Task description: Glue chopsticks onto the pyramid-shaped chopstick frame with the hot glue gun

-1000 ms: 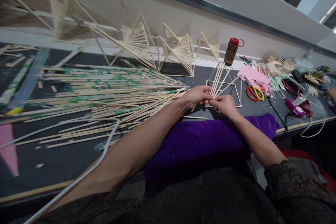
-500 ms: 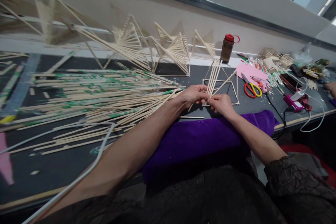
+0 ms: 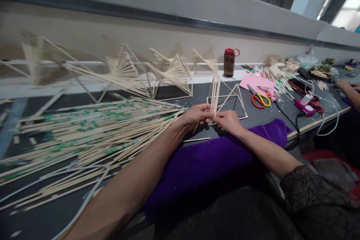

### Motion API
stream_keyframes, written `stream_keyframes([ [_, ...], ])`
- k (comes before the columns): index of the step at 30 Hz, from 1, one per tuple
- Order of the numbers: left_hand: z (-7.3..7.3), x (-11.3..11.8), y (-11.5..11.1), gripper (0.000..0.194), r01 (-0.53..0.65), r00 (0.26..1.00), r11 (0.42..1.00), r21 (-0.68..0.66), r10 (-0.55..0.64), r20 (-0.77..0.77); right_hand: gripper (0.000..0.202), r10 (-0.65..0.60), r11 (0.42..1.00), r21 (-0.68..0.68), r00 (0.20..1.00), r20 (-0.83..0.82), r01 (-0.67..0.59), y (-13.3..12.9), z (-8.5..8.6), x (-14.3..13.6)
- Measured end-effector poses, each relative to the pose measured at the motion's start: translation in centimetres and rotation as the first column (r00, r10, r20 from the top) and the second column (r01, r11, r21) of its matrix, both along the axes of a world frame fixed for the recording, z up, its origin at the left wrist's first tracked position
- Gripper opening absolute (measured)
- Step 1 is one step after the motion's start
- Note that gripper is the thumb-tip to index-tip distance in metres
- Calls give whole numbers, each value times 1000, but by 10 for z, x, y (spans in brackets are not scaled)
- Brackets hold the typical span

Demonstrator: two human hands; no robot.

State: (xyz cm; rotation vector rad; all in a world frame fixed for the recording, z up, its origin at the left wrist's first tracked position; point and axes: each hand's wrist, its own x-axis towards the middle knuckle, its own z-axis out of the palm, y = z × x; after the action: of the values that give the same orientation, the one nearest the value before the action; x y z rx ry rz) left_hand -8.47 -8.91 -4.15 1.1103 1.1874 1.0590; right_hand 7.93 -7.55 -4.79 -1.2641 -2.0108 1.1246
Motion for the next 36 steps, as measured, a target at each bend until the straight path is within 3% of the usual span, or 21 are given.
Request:
stream_keyframes([
  [7, 1, -2, -1, 37, -18, 1000, 999, -27, 19, 22, 22, 15, 999, 44, 1000, 1, -15, -1, -2, 6],
  [10, 7, -5, -4, 43, -136, 990, 990, -29, 137, 33, 22, 70, 983, 169, 997, 10, -71, -3, 3, 13],
  [12, 15, -7, -8, 42, -288, 957, 958, 19, 287, 33, 22, 125, 934, 328, 990, 63, -139, -4, 9, 20],
  [15, 28, -7, -17, 34, -412, 911, 904, 112, 409, 51, 22, 177, 772, 553, 942, 285, -313, -5, 24, 35],
  [17, 36, -3, -23, 30, -341, 940, 936, 88, 341, 22, 26, 158, 632, 617, 858, 490, -469, -5, 36, 47],
  [19, 41, 6, -28, 32, -174, 984, 985, 4, 174, -49, 29, 111, 514, 606, 747, 655, -608, -4, 49, 58],
  [22, 45, 21, -35, 31, 67, 989, 992, -109, -81, -123, 25, 67, 403, 522, 593, 802, -752, 0, 65, 70],
  [24, 44, 30, -39, 28, 155, 978, 975, -157, -174, -117, 22, 56, 350, 461, 510, 859, -815, 0, 73, 72],
  [31, 27, 33, -40, 30, 217, 976, 952, -216, -213, 45, 23, 51, 174, 305, 318, 947, -936, -10, 90, 60],
  [36, 18, 37, -39, 28, 221, 975, 954, -202, -213, 62, 29, 49, 90, 355, 360, 932, -931, -13, 95, 60],
])
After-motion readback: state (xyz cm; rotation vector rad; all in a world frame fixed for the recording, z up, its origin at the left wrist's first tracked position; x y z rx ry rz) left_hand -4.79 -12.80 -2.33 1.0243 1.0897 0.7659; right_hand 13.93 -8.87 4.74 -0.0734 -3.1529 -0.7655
